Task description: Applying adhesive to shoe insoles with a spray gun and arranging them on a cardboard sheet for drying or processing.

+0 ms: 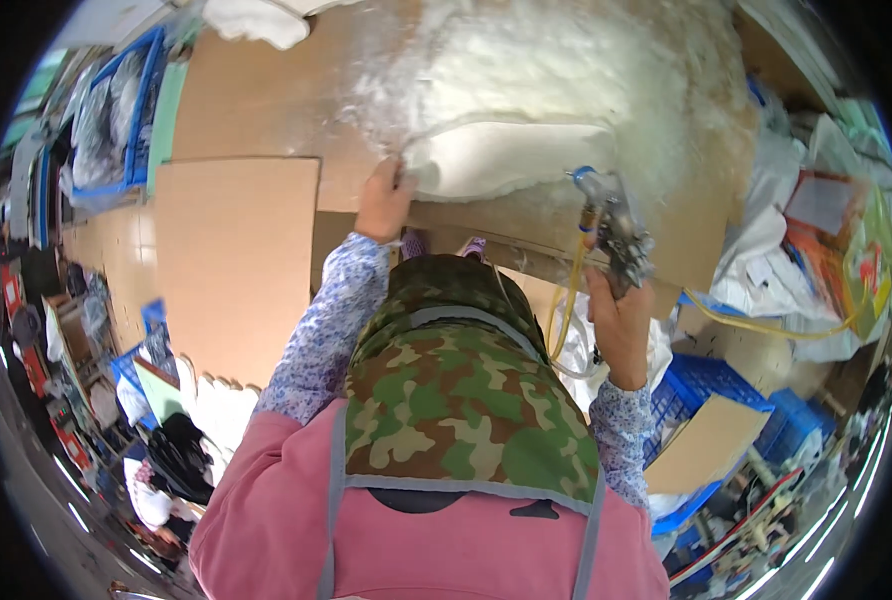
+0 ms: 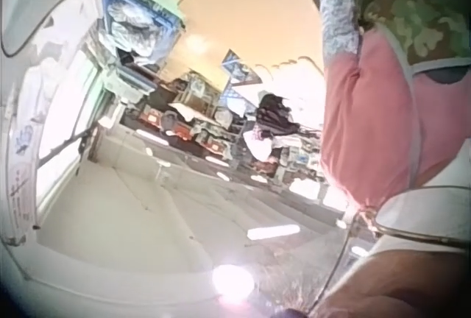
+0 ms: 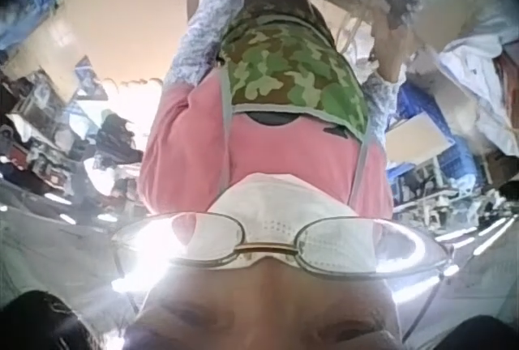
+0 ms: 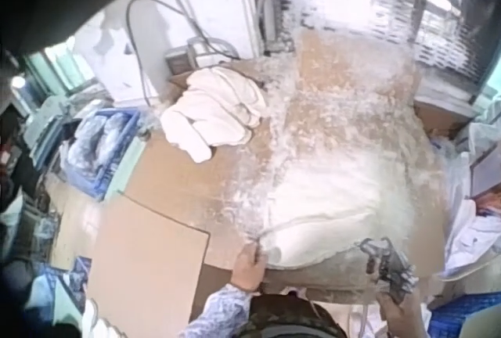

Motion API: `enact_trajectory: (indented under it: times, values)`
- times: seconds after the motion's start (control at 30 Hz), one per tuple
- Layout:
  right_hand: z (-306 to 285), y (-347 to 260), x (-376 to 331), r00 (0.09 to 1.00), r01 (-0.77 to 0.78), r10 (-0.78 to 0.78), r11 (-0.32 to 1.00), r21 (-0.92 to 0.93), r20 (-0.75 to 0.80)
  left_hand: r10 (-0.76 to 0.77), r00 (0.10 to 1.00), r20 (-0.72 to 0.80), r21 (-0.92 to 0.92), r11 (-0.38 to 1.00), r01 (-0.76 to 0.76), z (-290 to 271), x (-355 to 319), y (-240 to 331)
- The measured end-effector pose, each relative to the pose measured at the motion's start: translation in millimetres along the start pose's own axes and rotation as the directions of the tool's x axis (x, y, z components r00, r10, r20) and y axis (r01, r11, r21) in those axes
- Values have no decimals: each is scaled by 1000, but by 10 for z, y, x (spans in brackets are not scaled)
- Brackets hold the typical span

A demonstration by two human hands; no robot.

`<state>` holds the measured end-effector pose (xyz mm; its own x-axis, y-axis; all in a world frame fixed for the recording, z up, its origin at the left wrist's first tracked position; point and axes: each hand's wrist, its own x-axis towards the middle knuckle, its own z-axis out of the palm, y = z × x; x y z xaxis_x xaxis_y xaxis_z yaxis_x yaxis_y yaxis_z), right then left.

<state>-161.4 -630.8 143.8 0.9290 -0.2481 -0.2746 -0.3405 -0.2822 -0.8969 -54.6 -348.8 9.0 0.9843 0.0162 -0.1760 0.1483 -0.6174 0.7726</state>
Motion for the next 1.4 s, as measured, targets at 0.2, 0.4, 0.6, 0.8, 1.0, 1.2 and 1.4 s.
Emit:
enact_trajectory:
  times: [0.2,0.4,0.6,0.8,1.0,1.2,1.4]
  values:
    - [26,-78,-159,999,18,-20,999,-40,-50,36,935,-352,-484,848,-215,-419,-490,514]
    - [38,-194,-140,998,57,-54,986,-159,21,-84,963,-257,-767,624,-150,-1355,-1072,259]
    - [484,-599,-136,970,117,-77,979,-165,231,-518,753,-406,-841,534,-86,-1505,-2070,-492]
    - [1005,-863,-198,891,263,-158,944,-200,426,-909,246,-337,-929,364,71,-1255,-3864,-1462]
    - [1492,-1111,-430,822,310,-147,926,-216,550,-919,-114,-378,-924,366,112,-836,-5674,-2072]
    - [1671,-1073,-467,772,371,-177,906,-206,610,-873,-240,-424,-895,364,257,-998,-6323,-2123]
    - [1618,-1037,-391,749,388,-138,884,-261,648,-857,-287,-428,-867,300,398,-1003,-6496,-2194]
